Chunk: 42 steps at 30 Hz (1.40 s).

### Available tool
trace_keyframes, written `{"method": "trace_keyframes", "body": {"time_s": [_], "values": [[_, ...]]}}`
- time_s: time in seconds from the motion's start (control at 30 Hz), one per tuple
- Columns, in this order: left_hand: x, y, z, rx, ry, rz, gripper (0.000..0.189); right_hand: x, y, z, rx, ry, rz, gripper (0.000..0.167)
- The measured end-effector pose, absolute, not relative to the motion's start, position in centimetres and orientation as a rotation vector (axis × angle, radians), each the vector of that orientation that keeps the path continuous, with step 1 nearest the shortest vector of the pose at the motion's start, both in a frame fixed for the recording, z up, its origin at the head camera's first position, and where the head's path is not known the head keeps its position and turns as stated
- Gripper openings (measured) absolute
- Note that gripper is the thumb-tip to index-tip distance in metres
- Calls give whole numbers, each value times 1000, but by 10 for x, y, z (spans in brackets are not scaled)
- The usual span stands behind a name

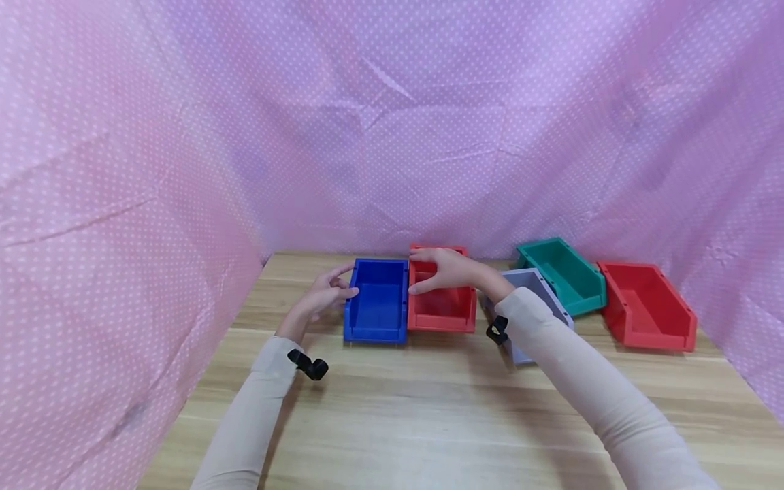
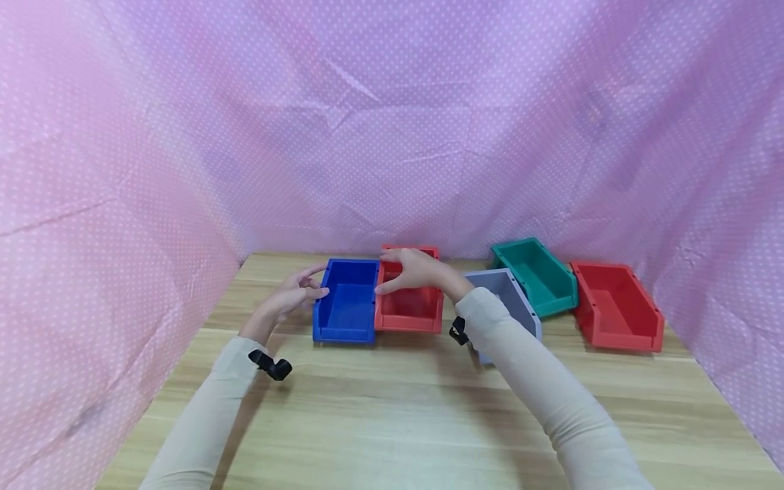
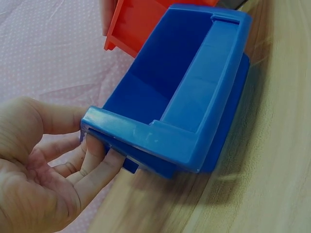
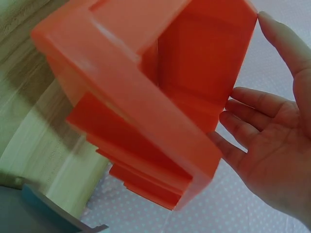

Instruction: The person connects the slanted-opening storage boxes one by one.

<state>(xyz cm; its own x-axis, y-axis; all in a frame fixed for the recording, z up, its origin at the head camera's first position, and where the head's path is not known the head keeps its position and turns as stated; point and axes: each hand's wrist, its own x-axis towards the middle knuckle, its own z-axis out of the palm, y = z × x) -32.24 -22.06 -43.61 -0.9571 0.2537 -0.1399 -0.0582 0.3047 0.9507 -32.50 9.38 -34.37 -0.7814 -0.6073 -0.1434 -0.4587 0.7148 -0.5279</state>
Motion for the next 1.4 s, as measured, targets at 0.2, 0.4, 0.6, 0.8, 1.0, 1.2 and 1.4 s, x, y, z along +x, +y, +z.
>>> {"method": "trace_keyframes", "body": {"time_s": [0.2,0.4,0.6,0.8,1.0,1.2,1.4], "values": [[-323,-220,-437,194,2317,1681,71,-323,95,-347,-814,2615,-694,90],[-322,-221,-436,182,2293,1683,70,-323,92,-348,-785,2627,-726,90],[-319,-220,-430,167,2318,1642,71,-320,90,-349,-783,2622,-762,90],[-317,-217,-427,147,2346,1634,71,-319,88,-353,-768,2634,-756,91],[-320,-214,-429,190,2370,1596,71,-319,92,-355,-765,2636,-764,91],[-320,-213,-431,149,2376,1589,72,-321,93,-365,-778,2614,-797,90],[-318,-216,-431,187,2392,1603,72,-320,89,-368,-779,2596,-816,91]]}}
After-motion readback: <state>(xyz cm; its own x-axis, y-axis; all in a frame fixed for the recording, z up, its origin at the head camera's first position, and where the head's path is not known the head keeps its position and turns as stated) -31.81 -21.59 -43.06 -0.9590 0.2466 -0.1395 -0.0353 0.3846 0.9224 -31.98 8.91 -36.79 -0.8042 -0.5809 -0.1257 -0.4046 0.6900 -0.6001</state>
